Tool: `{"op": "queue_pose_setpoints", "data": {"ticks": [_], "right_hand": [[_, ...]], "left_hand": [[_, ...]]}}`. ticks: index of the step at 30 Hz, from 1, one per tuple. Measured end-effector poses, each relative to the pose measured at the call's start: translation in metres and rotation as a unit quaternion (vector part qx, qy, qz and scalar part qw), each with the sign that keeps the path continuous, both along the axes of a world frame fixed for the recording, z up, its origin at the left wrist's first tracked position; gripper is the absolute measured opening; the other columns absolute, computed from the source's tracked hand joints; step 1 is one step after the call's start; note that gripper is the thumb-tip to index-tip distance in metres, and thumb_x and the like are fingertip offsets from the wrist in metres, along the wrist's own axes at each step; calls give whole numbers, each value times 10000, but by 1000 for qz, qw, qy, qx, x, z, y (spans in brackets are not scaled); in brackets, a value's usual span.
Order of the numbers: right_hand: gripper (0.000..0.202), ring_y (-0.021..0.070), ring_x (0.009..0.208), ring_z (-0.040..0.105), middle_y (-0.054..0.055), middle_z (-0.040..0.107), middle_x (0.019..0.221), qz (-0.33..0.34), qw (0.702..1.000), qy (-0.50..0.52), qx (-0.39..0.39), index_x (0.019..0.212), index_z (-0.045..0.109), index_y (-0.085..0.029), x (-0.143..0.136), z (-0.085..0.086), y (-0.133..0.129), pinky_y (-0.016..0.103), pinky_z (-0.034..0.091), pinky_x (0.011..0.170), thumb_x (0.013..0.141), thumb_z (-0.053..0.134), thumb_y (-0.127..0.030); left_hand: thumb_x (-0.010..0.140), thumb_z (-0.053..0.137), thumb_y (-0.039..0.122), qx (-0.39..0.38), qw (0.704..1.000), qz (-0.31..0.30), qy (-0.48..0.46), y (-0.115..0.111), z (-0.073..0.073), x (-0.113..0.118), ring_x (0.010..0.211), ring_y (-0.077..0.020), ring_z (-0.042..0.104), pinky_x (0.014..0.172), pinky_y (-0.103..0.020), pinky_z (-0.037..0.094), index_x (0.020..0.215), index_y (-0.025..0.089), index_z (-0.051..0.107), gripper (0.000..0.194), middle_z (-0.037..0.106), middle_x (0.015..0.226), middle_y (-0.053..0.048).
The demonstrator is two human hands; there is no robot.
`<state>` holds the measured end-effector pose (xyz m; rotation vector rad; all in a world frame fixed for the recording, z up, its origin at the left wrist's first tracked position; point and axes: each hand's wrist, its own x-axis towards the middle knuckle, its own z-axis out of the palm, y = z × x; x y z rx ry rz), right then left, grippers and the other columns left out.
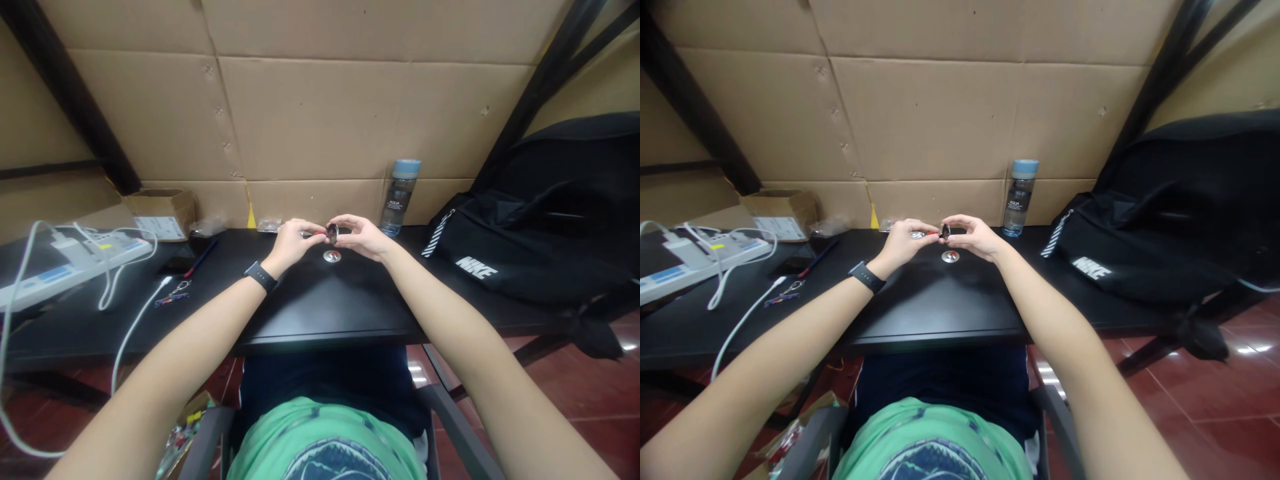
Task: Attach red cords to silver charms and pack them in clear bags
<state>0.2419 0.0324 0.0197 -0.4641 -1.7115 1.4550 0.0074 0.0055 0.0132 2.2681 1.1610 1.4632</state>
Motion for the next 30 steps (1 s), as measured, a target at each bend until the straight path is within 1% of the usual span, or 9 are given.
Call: {"op": "queue_pose_setpoints", "data": {"ticks": [3, 6, 9, 12, 15, 17, 20, 25, 30], "right_hand": [[455, 229, 1026, 733, 54, 639, 1321, 8, 1000, 1, -11, 1135, 725, -260, -1, 1, -2, 438, 671, 859, 718, 903, -221], [450, 240, 1065, 709, 48, 616, 1333, 19, 1000, 9, -23, 1132, 724, -265, -2, 2, -4, 482, 677, 856, 722, 899, -209], [453, 236, 1085, 693, 42, 609, 1334, 25, 999, 12, -30, 1125, 724, -266, -3, 2, -6, 484, 678, 864, 714, 902, -198], [463, 233, 1080, 697, 45, 607, 1329, 28, 999, 9, -31, 1134, 722, -264, -4, 1, -6, 473, 678, 873, 713, 903, -199], [491, 231, 1046, 720, 50, 613, 1316, 34, 999, 5, -32, 1161, 711, -264, -5, 0, -7, 476, 668, 898, 714, 906, -209], [519, 229, 1037, 725, 49, 618, 1308, 33, 999, 7, -34, 1179, 701, -268, -5, 0, -7, 481, 662, 914, 708, 910, -209], [557, 222, 1047, 715, 48, 624, 1294, 26, 999, 9, -36, 1192, 689, -271, -6, 1, -7, 473, 662, 917, 690, 919, -196], [576, 197, 1018, 702, 32, 638, 1220, 13, 999, 14, -37, 1152, 675, -260, -7, 1, -7, 453, 664, 910, 647, 936, -170], [585, 197, 999, 702, 26, 629, 1225, 14, 999, 14, -43, 1134, 664, -277, -8, 0, -7, 458, 671, 894, 631, 946, -180]], "left_hand": [[839, 813, 366, 14, 999, 24, 21, -3, 1, 2, 968, -265, 677, 924, -412, 500, 945, 277, 841, 141, 783, 900, -46], [836, 824, 329, 22, 998, 44, 29, -8, 3, 6, 1022, -261, 646, 955, -417, 474, 969, 287, 834, 140, 770, 927, -42], [848, 815, 300, 24, 996, 66, 52, -12, 5, 9, 1040, -258, 631, 980, -434, 433, 945, 284, 826, 99, 753, 955, -41], [883, 781, 296, 32, 993, 75, 81, -13, 5, 10, 1055, -259, 618, 1014, -457, 373, 928, 279, 812, 57, 749, 950, -34], [928, 725, 288, 38, 992, 77, 93, -12, 4, 10, 1089, -261, 599, 1028, -458, 338, 906, 270, 790, 71, 757, 963, -27], [942, 705, 276, 38, 992, 75, 93, -11, 3, 9, 1096, -258, 596, 1019, -446, 345, 893, 262, 779, 90, 759, 964, -24], [935, 716, 271, 34, 993, 69, 87, -12, 3, 10, 1099, -250, 604, 1000, -420, 374, 923, 267, 776, 62, 757, 967, -22], [915, 747, 285, 37, 995, 49, 82, -15, 2, 12, 1114, -243, 614, 1022, -411, 384, 958, 288, 795, 64, 747, 1013, -19], [878, 788, 317, 46, 994, 71, 76, -10, 0, 10, 1088, -262, 622, 1028, -434, 376, 984, 287, 815, 114, 712, 1041, -51]]}}
